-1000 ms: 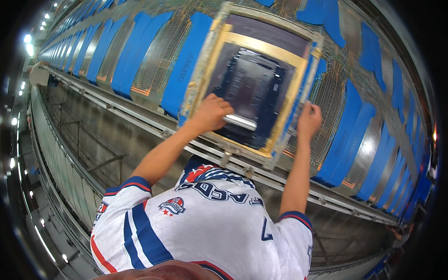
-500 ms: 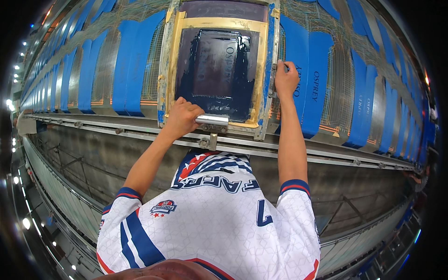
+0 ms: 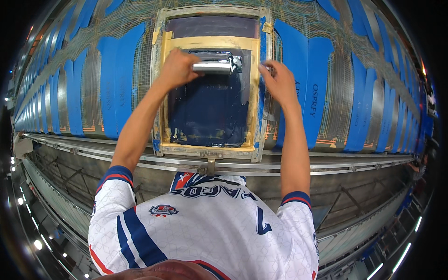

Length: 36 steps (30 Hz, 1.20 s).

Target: The person uses a squeegee to spread dark ink across a screen-printing frame on a garment. Another person pours more ink into the frame during the process. The person continues to pull the squeegee across the screen repeatedly.

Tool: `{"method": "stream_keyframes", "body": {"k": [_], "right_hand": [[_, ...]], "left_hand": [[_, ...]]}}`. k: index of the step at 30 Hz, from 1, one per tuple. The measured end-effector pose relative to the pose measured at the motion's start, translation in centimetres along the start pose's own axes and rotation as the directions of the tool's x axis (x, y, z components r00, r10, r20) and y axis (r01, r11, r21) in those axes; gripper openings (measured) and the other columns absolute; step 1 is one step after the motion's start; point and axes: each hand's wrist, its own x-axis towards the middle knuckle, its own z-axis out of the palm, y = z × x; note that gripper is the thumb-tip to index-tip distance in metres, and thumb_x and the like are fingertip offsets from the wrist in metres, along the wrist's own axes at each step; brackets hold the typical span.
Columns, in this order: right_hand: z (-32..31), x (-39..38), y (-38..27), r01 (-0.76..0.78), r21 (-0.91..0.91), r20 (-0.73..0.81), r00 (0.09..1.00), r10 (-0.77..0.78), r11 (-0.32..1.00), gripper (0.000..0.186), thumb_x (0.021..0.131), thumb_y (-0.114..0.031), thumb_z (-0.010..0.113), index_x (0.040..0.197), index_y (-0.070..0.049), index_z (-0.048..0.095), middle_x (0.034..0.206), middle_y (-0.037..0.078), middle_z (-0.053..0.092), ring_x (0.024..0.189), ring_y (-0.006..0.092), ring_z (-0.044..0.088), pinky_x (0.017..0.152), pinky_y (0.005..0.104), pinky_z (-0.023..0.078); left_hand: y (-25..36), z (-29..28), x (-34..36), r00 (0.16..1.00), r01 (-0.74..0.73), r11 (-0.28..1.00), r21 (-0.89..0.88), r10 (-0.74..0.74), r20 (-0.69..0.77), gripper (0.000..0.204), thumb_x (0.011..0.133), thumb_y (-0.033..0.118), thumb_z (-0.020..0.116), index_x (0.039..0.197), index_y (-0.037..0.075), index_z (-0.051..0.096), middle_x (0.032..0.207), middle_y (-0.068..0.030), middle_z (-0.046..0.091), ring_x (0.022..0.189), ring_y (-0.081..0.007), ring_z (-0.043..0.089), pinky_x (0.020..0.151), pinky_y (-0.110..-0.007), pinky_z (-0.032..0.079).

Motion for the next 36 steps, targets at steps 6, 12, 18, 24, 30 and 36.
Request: {"method": "stream_keyframes", "body": {"k": [6,12,18,24,30,36], "right_hand": [[3.0,6.6,-7.7,0.323,-0.073,0.38,0.884,-0.273,0.944,0.04,0.085,-0.032,0.077,0.113,-0.004,0.071,0.096,0.015,0.073,0.088,0.0297,0.069,0.079,0.0399,0.053],[6.6,8.6,-7.8,0.407,-0.278,0.401,0.872,-0.28,0.87,0.027,0.078,-0.023,0.079,0.094,-0.003,0.072,0.086,0.02,0.072,0.085,0.0408,0.069,0.079,0.0482,0.054],[7.9,0.6,-6.0,0.537,-0.267,0.349,0.828,-0.439,0.8,0.018,0.075,-0.016,0.077,0.088,-0.005,0.072,0.075,0.022,0.067,0.077,0.0411,0.066,0.075,0.05,0.052],[8.7,-12.7,-5.7,0.536,-0.211,0.355,0.821,-0.447,0.817,0.026,0.065,-0.006,0.076,0.089,-0.008,0.066,0.078,0.009,0.064,0.086,0.0288,0.062,0.086,0.0401,0.043],[7.6,-7.1,-5.9,0.582,-0.316,0.41,0.796,-0.445,0.749,0.021,0.071,-0.014,0.077,0.089,-0.008,0.069,0.081,0.012,0.067,0.085,0.0315,0.065,0.08,0.0436,0.048],[5.9,7.3,-7.5,0.444,-0.314,0.457,0.845,-0.276,0.839,0.024,0.078,-0.027,0.078,0.095,-0.01,0.076,0.087,0.019,0.074,0.085,0.0391,0.071,0.08,0.0471,0.057]], "left_hand": [[-2.0,-1.4,3.2,1.0,0.005,0.996,-0.087,-0.005,-0.003,0.027,0.069,0.029,0.088,0.086,0.011,0.077,0.07,-0.0107,0.069,0.068,-0.0335,0.066,0.073,-0.042,0.049],[-2.5,0.5,3.5,0.998,0.06,0.995,-0.078,-0.061,-0.008,0.023,0.072,0.03,0.085,0.086,0.014,0.076,0.075,-0.0075,0.07,0.073,-0.0305,0.065,0.078,-0.041,0.044],[1.4,2.3,-3.3,0.994,-0.017,0.993,-0.12,0.004,-0.11,0.013,0.072,0.019,0.08,0.08,0.015,0.072,0.077,-0.0072,0.07,0.074,-0.0299,0.065,0.074,-0.043,0.04],[9.6,2.4,-14.3,0.998,0.036,0.989,-0.14,-0.043,-0.048,0.017,0.064,0.011,0.077,0.079,0.014,0.068,0.076,-0.0042,0.066,0.075,-0.0246,0.063,0.078,-0.041,0.041],[6.1,1.7,-10.0,1.0,0.02,0.998,-0.051,-0.02,0.002,0.026,0.066,0.02,0.085,0.087,0.015,0.072,0.082,-0.0033,0.069,0.08,-0.0228,0.065,0.079,-0.04,0.038],[-1.2,-0.4,2.3,0.998,0.007,0.998,-0.06,-0.011,-0.066,0.024,0.069,0.029,0.086,0.084,0.014,0.076,0.069,-0.0119,0.069,0.069,-0.0346,0.067,0.072,-0.043,0.052]]}}
